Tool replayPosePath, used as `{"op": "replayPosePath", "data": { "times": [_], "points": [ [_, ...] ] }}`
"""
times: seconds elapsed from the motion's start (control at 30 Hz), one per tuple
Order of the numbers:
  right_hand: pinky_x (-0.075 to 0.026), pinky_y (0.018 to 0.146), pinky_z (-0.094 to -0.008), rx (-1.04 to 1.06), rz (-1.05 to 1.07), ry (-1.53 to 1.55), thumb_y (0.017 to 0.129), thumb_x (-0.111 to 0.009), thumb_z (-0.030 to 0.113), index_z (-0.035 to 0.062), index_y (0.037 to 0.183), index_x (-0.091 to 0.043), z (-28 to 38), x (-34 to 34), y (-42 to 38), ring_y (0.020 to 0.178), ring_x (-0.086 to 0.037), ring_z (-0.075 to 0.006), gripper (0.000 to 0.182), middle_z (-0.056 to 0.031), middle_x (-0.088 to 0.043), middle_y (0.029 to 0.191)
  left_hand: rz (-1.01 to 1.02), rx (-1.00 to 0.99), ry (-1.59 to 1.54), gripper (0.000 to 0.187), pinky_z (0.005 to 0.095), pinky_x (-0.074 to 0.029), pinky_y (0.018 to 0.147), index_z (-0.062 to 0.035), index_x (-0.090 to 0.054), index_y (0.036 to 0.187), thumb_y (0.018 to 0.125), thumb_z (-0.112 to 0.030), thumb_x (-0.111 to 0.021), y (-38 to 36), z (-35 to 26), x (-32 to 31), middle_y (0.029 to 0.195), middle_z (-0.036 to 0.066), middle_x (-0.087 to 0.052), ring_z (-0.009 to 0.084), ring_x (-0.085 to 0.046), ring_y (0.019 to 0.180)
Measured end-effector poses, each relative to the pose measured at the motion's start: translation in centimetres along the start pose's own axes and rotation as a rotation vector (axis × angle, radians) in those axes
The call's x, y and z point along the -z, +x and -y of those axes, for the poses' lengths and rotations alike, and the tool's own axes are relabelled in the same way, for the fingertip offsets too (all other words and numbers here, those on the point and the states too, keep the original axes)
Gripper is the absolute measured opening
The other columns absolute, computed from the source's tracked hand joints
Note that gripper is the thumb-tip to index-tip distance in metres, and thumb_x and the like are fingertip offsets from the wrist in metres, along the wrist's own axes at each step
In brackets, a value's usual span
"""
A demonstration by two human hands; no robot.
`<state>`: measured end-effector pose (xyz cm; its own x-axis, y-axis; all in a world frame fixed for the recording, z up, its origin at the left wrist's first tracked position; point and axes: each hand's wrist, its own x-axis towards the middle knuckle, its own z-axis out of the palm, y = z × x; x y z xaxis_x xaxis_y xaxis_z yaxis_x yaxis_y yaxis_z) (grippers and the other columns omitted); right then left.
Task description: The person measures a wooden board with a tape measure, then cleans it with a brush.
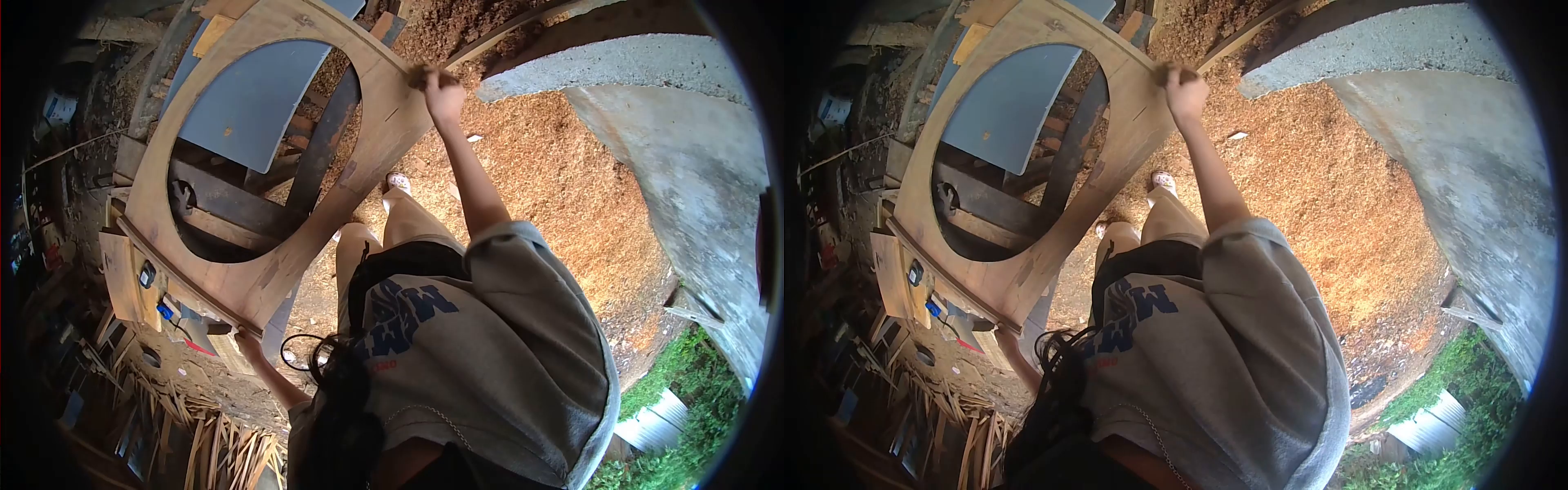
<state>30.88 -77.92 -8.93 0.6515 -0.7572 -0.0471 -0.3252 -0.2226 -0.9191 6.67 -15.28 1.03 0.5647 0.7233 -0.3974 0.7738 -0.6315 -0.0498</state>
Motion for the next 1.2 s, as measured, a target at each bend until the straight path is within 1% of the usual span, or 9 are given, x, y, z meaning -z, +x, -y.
{"op": "replayPosePath", "data": {
  "times": [0.17,0.37,0.47,0.57,0.73,0.87,0.93,1.17,1.2],
  "points": [
    [-0.052,0.061,-0.0291,-0.131,-0.014,0.12,0.085,-0.053,0.02,-0.0011,0.089,-0.065,-1.0,6.0,-3.8,0.068,-0.066,-0.0167,0.024,-0.0144,-0.066,0.076,-0.013,-0.036,-0.07,0.061,0.0491,-0.039,0.089,0.003,-0.047,0.114,0.091,-0.05,-0.029,-1.3,-1.1,0.2,0.111,0.029,-0.052,0.0442,-0.048,0.106],
    [-0.05,0.066,-0.0345,0.092,0.004,-0.113,0.081,-0.054,0.022,0.0041,0.081,-0.067,1.8,-3.8,3.6,0.067,-0.065,-0.0268,0.022,-0.016,-0.064,0.069,-0.079,0.016,-0.037,0.054,0.0551,-0.041,0.079,0.0001,-0.046,0.104,0.092,-0.049,-0.027,-0.7,-0.6,-0.8,0.106,0.03,-0.054,0.0474,-0.051,0.096],
    [-0.05,0.066,-0.0349,0.05,0.136,0.097,0.079,-0.055,0.025,0.0021,0.08,-0.067,3.3,-6.3,6.2,0.067,-0.064,-0.03,0.026,-0.0166,-0.063,0.069,-0.094,0.008,0.009,0.053,0.0561,-0.042,0.076,-0.0001,-0.044,0.103,0.092,-0.049,-0.026,-0.3,0.0,-1.5,0.103,0.031,-0.054,0.0479,-0.052,0.093],
    [-0.051,0.064,-0.0321,0.119,0.032,-0.17,0.08,-0.053,0.022,0.0016,0.081,-0.067,2.8,-2.0,3.6,0.064,-0.065,-0.0259,0.024,-0.014,-0.065,0.068,-0.085,0.016,0.029,0.05,0.0563,-0.043,0.075,-0.0007,-0.042,0.104,0.092,-0.047,-0.026,-0.8,-0.5,-0.9,0.1,0.031,-0.055,0.0481,-0.053,0.091],
    [-0.051,0.059,-0.0289,-0.146,0.028,0.121,0.083,-0.05,0.019,0.0033,0.084,-0.068,0.0,4.4,-1.3,0.059,-0.065,-0.0167,0.023,-0.0086,-0.066,0.065,-0.065,-0.019,-0.011,0.045,0.057,-0.043,0.072,-0.0025,-0.039,0.106,0.094,-0.044,-0.026,-1.1,-0.6,-1.1,0.098,0.032,-0.055,0.0487,-0.053,0.09],
    [-0.051,0.065,-0.0376,0.193,-0.032,-0.236,0.08,-0.052,0.027,0.0035,0.079,-0.067,2.8,-2.1,2.3,0.065,-0.064,-0.0313,0.027,-0.017,-0.063,0.069,-0.043,-0.025,0.005,0.042,0.0579,-0.042,0.072,-0.0042,-0.038,0.106,0.094,-0.042,-0.026,-2.9,-2.5,0.4,0.097,0.032,-0.056,0.0486,-0.053,0.089],
    [-0.049,0.069,-0.0419,0.161,-0.029,-0.328,0.076,-0.053,0.028,-0.0001,0.068,-0.063,5.9,-6.4,5.1,0.071,-0.062,-0.0369,0.03,-0.0211,-0.061,0.069,-0.042,-0.019,0.017,0.041,0.0577,-0.041,0.071,-0.0045,-0.039,0.106,0.094,-0.042,-0.026,-2.8,-2.6,0.3,0.096,0.032,-0.056,0.0484,-0.053,0.089],
    [-0.049,0.063,-0.0363,0.218,-0.066,-0.248,0.076,-0.056,0.031,0.0025,0.076,-0.067,1.5,-4.8,4.1,0.065,-0.063,-0.0322,0.031,-0.0179,-0.062,0.068,0.036,-0.102,0.071,0.033,0.0561,-0.041,0.071,-0.0071,-0.04,0.11,0.095,-0.033,-0.025,-3.1,-2.9,1.6,0.095,0.027,-0.059,0.0449,-0.055,0.089],
    [-0.051,0.062,-0.0255,0.286,-0.029,-0.405,0.084,-0.051,0.027,-0.0004,0.089,-0.067,3.0,-1.9,1.4,0.065,-0.066,-0.0162,0.032,-0.0099,-0.068,0.073,0.031,-0.143,0.044,0.032,0.0559,-0.041,0.071,-0.008,-0.04,0.111,0.096,-0.032,-0.025,-2.8,-2.7,1.4,0.094,0.027,-0.059,0.0443,-0.056,0.088]
  ]
}}
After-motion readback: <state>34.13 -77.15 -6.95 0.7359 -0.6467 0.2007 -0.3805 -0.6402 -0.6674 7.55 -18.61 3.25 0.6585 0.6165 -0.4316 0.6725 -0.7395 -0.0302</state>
